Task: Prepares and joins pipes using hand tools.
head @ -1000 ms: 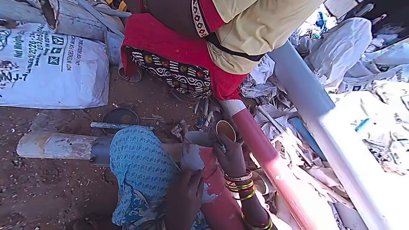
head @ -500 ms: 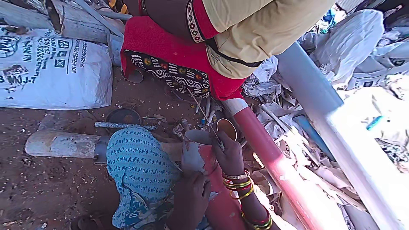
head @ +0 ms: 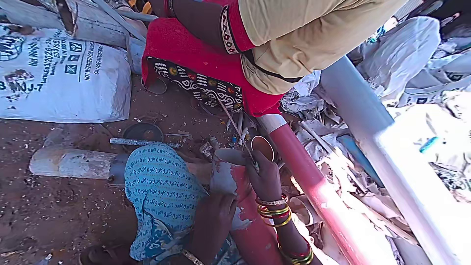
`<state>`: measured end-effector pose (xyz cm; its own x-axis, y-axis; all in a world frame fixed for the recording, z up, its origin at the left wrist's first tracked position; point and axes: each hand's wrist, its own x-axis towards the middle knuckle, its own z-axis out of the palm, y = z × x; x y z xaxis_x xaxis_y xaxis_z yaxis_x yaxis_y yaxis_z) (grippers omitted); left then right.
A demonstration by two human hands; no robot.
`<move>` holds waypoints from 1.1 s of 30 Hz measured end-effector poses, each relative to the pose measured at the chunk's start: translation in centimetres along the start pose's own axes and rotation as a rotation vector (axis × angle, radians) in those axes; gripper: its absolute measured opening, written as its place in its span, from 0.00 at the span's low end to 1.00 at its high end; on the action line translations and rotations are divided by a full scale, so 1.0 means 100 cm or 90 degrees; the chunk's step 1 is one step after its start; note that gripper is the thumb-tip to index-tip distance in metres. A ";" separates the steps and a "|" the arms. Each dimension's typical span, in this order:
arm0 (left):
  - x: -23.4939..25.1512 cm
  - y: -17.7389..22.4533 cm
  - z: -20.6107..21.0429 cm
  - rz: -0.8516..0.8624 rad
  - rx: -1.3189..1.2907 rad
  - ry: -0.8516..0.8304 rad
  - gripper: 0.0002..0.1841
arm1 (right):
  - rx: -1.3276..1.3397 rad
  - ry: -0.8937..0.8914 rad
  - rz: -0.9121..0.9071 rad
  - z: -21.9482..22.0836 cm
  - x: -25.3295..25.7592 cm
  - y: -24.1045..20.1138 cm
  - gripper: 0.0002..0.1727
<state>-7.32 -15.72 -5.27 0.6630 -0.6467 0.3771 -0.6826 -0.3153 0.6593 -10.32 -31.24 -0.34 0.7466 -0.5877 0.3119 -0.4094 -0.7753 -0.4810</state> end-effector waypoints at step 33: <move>0.009 -0.032 -0.005 0.158 -0.024 -0.084 0.11 | -0.035 0.059 -0.003 0.009 -0.006 -0.001 0.14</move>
<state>-4.38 -14.92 -6.76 0.4290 -0.7870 0.4435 -0.8056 -0.1111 0.5820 -10.27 -30.56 -1.18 0.6983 -0.6006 0.3894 -0.4362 -0.7884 -0.4338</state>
